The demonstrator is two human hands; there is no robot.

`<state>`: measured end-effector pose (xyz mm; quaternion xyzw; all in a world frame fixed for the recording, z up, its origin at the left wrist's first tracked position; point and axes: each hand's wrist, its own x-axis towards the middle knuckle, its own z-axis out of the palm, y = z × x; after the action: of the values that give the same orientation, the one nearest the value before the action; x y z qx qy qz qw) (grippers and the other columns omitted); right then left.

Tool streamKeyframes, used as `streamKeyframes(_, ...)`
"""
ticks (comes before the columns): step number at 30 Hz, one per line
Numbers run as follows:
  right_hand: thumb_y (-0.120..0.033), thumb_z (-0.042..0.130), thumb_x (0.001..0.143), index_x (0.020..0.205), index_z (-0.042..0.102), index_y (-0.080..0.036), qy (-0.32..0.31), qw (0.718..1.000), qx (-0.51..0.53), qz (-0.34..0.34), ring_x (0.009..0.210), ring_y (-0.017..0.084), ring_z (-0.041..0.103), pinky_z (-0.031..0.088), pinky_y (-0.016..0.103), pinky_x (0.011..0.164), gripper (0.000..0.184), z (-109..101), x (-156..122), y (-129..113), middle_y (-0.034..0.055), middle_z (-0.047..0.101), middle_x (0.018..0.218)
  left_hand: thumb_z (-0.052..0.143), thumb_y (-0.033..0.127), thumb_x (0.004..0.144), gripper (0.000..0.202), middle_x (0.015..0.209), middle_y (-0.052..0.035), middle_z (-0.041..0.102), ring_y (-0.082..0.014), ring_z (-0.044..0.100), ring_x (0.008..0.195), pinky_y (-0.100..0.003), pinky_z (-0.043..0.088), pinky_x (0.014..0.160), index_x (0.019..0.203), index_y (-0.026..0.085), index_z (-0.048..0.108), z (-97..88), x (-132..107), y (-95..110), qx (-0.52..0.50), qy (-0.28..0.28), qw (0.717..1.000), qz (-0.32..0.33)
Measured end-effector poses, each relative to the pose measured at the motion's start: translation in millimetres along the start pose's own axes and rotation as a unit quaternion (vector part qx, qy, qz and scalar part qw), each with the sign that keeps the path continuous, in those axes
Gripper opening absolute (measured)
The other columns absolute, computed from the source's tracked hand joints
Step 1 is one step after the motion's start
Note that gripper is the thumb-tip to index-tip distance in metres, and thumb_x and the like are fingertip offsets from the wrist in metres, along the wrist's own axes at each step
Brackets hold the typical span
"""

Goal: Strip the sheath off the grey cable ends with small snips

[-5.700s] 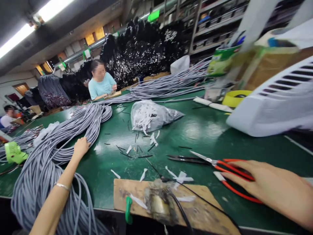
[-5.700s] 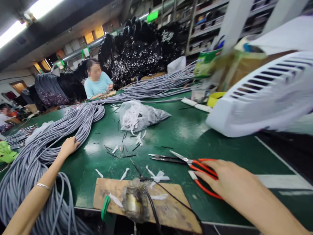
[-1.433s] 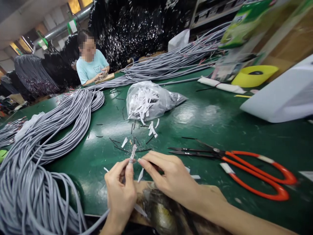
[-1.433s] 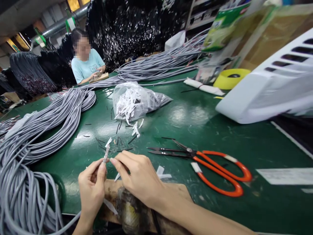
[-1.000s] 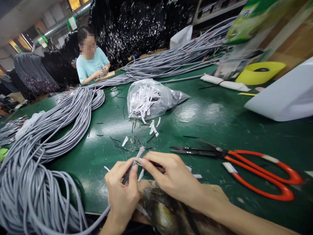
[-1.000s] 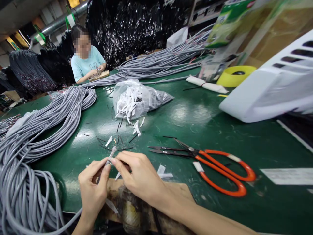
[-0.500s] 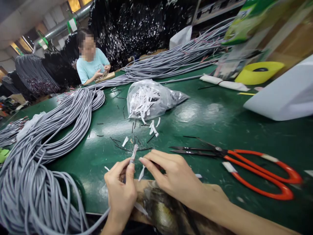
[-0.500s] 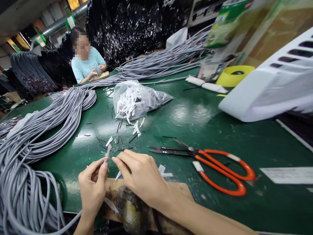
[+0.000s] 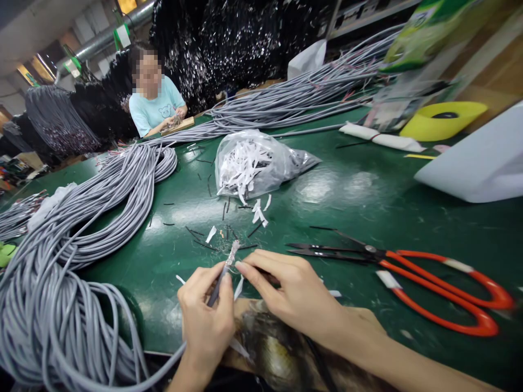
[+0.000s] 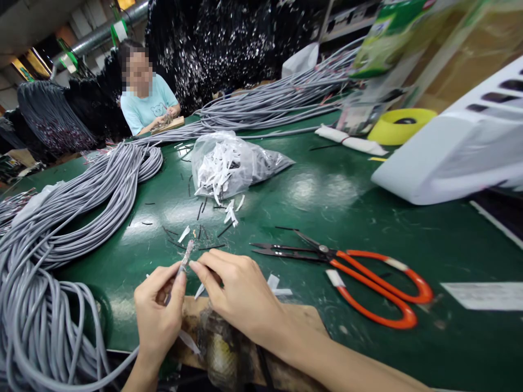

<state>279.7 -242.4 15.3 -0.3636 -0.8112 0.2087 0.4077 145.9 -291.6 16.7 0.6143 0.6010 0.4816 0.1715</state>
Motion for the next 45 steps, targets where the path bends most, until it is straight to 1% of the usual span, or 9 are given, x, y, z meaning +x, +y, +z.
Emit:
streamKeyframes(7, -0.025, 0.039, 0.091, 0.056, 0.048, -0.018, -0.015, 0.999, 0.015, 0.028, 0.045, 0.010, 0.047, 0.035, 0.021, 0.043, 0.037, -2, 1, -2, -0.0015, 0.052, 0.050, 0.056, 0.013, 0.079, 0.020, 0.076, -0.0064, 0.070, -0.0145, 0.063, 0.066, -0.023, 0.051, 0.062, 0.092, 0.014, 0.071, -3.8, 0, -1, 0.036, 0.008, 0.999, 0.039)
streamKeyframes(12, -0.022, 0.039, 0.091, 0.064, 0.057, -0.017, 0.001, 0.999, 0.016, -0.029, 0.052, 0.012, 0.054, 0.040, 0.021, 0.049, 0.033, -1, 0, -4, 0.0014, 0.058, 0.057, 0.053, 0.014, 0.082, 0.020, 0.075, -0.0059, 0.070, -0.0144, 0.063, 0.064, -0.021, 0.051, 0.060, 0.089, 0.015, 0.071, -2.4, 0, -2, 0.007, -0.034, 0.999, 0.005)
streamKeyframes(16, -0.017, 0.041, 0.090, 0.076, 0.062, -0.015, 0.079, 0.990, -0.050, -0.101, 0.056, 0.014, 0.059, 0.043, 0.023, 0.054, 0.025, 4, -4, -6, 0.0036, 0.063, 0.063, 0.048, 0.015, 0.084, 0.022, 0.072, -0.0058, 0.069, -0.0149, 0.062, 0.062, -0.022, 0.050, 0.059, 0.084, 0.015, 0.071, -0.9, 1, 0, 0.008, -0.035, 0.999, -0.007)
streamKeyframes(18, -0.016, 0.041, 0.090, 0.077, 0.062, -0.015, 0.108, 0.985, -0.068, -0.120, 0.056, 0.014, 0.060, 0.044, 0.024, 0.054, 0.025, 5, -4, -7, 0.0038, 0.064, 0.063, 0.048, 0.015, 0.084, 0.022, 0.070, -0.0052, 0.069, -0.0146, 0.062, 0.061, -0.022, 0.050, 0.057, 0.085, 0.015, 0.070, -0.8, 0, 0, 0.018, -0.024, 1.000, 0.005)
streamKeyframes(22, -0.017, 0.041, 0.090, 0.071, 0.059, -0.017, 0.080, 0.995, -0.015, -0.062, 0.049, 0.011, 0.055, 0.043, 0.021, 0.048, 0.026, 4, 0, -10, 0.0011, 0.060, 0.058, 0.050, 0.012, 0.083, 0.021, 0.076, -0.0080, 0.071, -0.0151, 0.064, 0.064, -0.023, 0.051, 0.060, 0.091, 0.014, 0.069, -1.7, -2, -1, 0.048, 0.047, 0.993, 0.093)
streamKeyframes(24, -0.016, 0.042, 0.089, 0.070, 0.059, -0.017, 0.087, 0.994, -0.015, -0.060, 0.047, 0.010, 0.054, 0.042, 0.021, 0.047, 0.025, 4, 0, -13, 0.0006, 0.059, 0.056, 0.048, 0.011, 0.083, 0.023, 0.075, -0.0086, 0.070, -0.0146, 0.063, 0.063, -0.022, 0.050, 0.059, 0.094, 0.012, 0.068, -2.1, -4, -2, 0.062, 0.056, 0.989, 0.121)
streamKeyframes(29, -0.012, 0.041, 0.090, 0.078, 0.062, -0.015, 0.146, 0.972, -0.102, -0.152, 0.053, 0.013, 0.059, 0.044, 0.024, 0.052, 0.024, 10, -4, -15, 0.0035, 0.063, 0.060, 0.044, 0.011, 0.085, 0.024, 0.066, -0.0065, 0.067, -0.0122, 0.059, 0.055, -0.020, 0.048, 0.054, 0.092, 0.010, 0.068, -1.6, -4, -1, 0.080, 0.018, 0.993, 0.089)
streamKeyframes(37, -0.017, 0.042, 0.089, 0.073, 0.061, -0.017, 0.097, 0.991, -0.048, -0.084, 0.052, 0.012, 0.058, 0.045, 0.023, 0.052, 0.025, 1, 0, -11, 0.0019, 0.063, 0.060, 0.052, 0.015, 0.082, 0.021, 0.051, 0.0009, 0.054, -0.0078, 0.041, 0.039, -0.019, 0.033, 0.037, 0.094, 0.012, 0.070, -2.6, 1, -3, 0.075, 0.090, 0.989, 0.088)
streamKeyframes(45, -0.019, 0.042, 0.091, 0.074, 0.061, -0.017, 0.121, 0.984, -0.079, -0.100, 0.055, 0.012, 0.060, 0.044, 0.023, 0.054, 0.025, 0, -3, -10, 0.0021, 0.064, 0.063, 0.056, 0.013, 0.080, 0.018, 0.068, -0.0052, 0.067, -0.0127, 0.060, 0.055, -0.019, 0.046, 0.047, 0.089, 0.013, 0.071, -2.8, -1, -2, 0.046, 0.095, 0.990, 0.094)
